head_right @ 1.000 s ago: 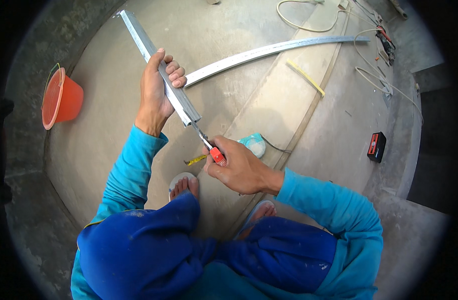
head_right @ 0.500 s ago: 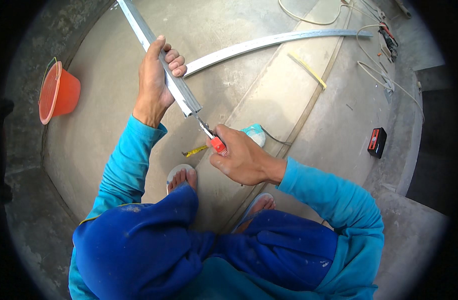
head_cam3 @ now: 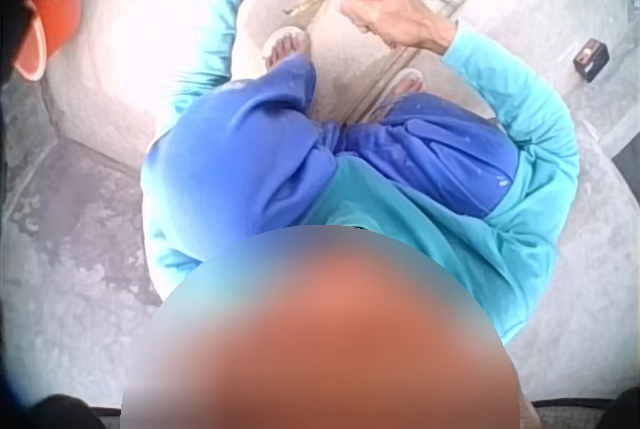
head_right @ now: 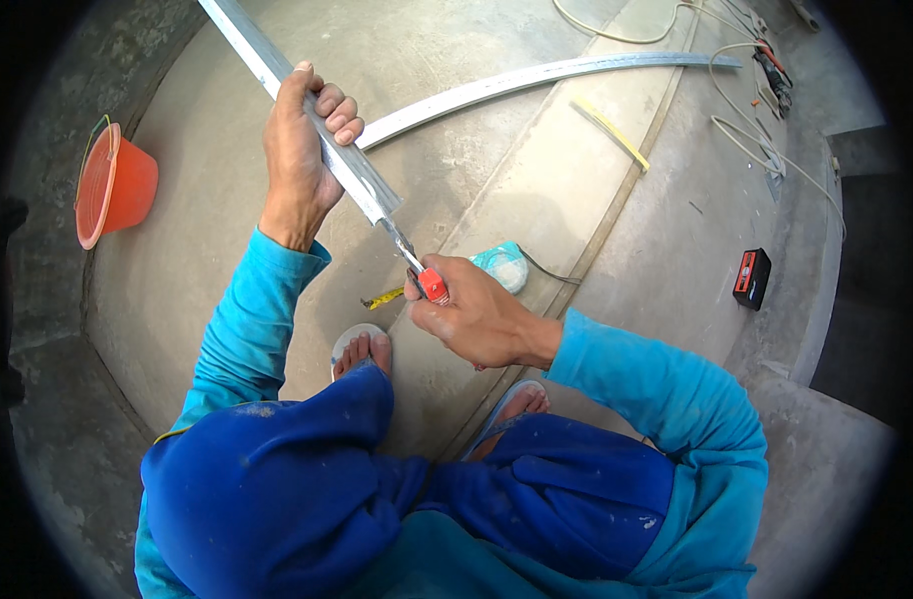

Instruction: The person measures a metal strip with a tape measure, marks it, and then uses tin snips to cut the strip into a smaller piece. The person then inspects the cut edge of the metal strip.

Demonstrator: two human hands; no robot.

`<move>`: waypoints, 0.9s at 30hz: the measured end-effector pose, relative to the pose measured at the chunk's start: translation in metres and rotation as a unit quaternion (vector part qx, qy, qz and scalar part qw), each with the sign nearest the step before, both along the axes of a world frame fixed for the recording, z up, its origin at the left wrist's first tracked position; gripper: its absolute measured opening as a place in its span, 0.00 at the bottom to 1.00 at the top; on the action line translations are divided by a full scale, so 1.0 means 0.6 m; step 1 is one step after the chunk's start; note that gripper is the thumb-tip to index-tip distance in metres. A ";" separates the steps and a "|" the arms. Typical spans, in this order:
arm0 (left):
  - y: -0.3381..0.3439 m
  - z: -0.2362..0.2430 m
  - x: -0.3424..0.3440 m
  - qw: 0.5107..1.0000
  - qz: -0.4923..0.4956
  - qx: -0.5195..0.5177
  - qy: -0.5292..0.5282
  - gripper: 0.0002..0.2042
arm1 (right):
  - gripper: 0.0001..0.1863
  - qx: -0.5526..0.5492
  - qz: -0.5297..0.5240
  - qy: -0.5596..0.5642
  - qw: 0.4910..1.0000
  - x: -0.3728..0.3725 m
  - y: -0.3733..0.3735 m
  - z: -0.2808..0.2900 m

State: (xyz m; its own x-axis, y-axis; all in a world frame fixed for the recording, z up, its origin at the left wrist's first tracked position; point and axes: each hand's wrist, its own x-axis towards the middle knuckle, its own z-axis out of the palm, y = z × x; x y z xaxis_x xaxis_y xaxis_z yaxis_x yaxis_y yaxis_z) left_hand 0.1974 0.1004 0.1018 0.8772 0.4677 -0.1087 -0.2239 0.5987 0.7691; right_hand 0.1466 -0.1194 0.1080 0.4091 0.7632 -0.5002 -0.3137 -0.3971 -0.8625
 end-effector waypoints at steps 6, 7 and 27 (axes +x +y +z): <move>-0.002 0.004 0.000 1.000 -0.003 0.016 -0.014 0.13 | 0.05 0.025 -0.025 0.005 0.999 -0.010 0.001 -0.006; -0.002 0.004 -0.001 1.000 -0.003 0.020 -0.019 0.13 | 0.05 0.022 -0.030 0.003 0.999 -0.011 0.002 -0.006; -0.004 0.003 -0.002 0.998 -0.010 0.051 -0.026 0.12 | 0.09 0.005 -0.023 0.018 1.000 -0.016 0.001 -0.010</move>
State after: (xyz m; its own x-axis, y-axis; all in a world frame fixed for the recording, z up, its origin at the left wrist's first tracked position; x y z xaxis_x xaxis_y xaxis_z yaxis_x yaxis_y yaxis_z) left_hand 0.1961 0.0982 0.1034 0.8897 0.4563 -0.0158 -0.2538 0.5230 0.8137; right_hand 0.1370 -0.1188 0.1019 0.4255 0.7491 -0.5078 -0.3620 -0.3734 -0.8541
